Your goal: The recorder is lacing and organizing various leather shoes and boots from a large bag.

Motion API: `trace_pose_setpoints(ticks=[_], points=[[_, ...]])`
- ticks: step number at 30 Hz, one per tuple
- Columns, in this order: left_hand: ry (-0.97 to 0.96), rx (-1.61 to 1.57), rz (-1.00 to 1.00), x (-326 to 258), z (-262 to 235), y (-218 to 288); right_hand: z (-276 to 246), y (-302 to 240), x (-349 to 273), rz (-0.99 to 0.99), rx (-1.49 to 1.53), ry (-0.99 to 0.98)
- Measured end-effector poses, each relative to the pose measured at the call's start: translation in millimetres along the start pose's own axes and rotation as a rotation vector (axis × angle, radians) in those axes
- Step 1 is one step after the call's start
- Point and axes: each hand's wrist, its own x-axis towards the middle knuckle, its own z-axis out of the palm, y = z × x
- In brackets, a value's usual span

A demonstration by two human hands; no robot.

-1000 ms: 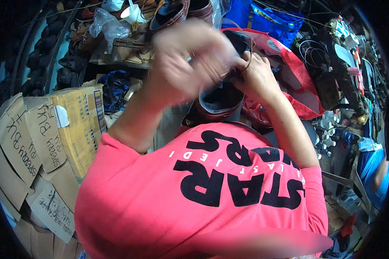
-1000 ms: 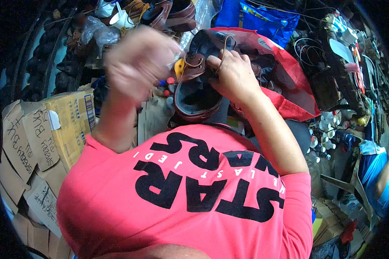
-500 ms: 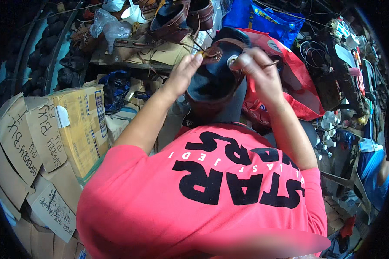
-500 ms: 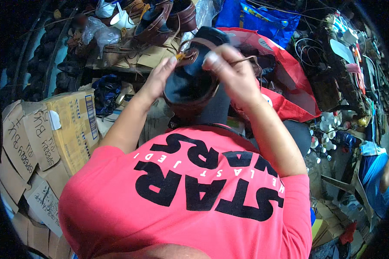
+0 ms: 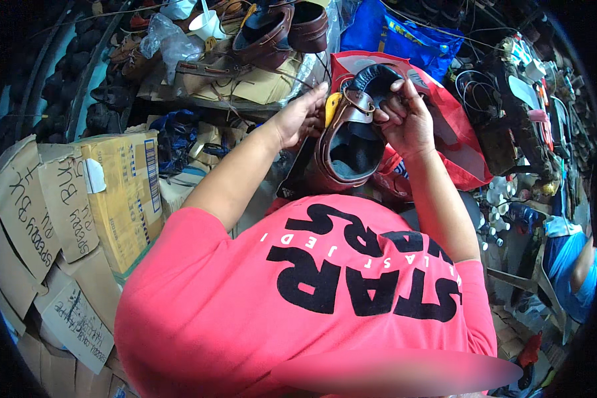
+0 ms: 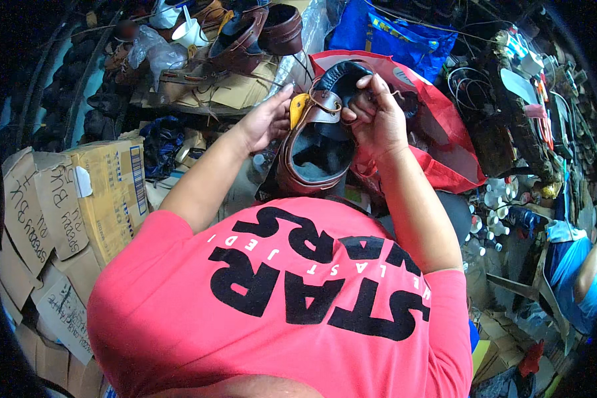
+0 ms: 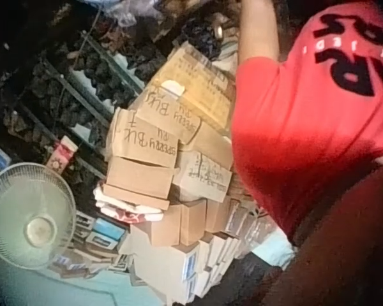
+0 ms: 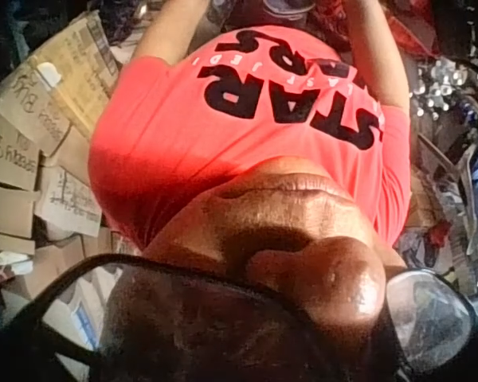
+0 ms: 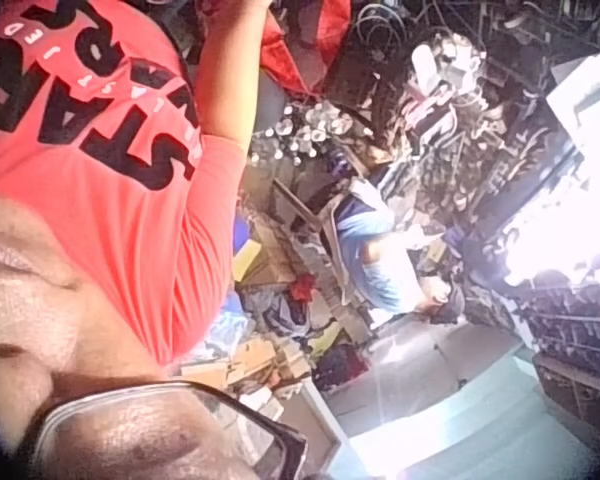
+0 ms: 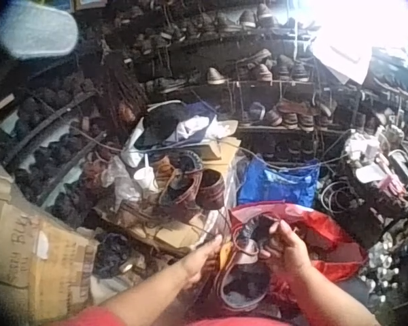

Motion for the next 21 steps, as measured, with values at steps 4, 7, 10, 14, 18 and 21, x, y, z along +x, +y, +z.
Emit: trace_pose_setpoints(ticks=[4, 7, 10, 14, 18, 21], points=[[-0.156, -0.291, 0.032, 22.0, 4.4, -2.5, 1.7, 3.5, -0.2, -0.001, 0.022, -0.044], [-0.023, -0.273, 0.175, 22.7, 16.4, -9.6, 0.5, 1.7, -4.4, -0.031, 0.06, -0.02], [0.103, 0.07, 0.32, 28.5, 10.7, -7.2, 2.0, 1.5, -6.4, -0.026, 0.073, -0.008], [-0.182, 0.098, 0.09, 37.9, 10.4, 12.5, 18.5, 4.3, -6.7, -0.003, 0.009, -0.083], [-0.307, -0.029, -0.19, 45.4, -10.0, 33.8, 24.0, 5.3, -6.5, 0.14, 0.022, -0.279], [-0.358, 0.064, -0.095, 41.4, -8.5, 37.5, 26.2, 1.6, -10.6, 0.199, 0.027, -0.321]])
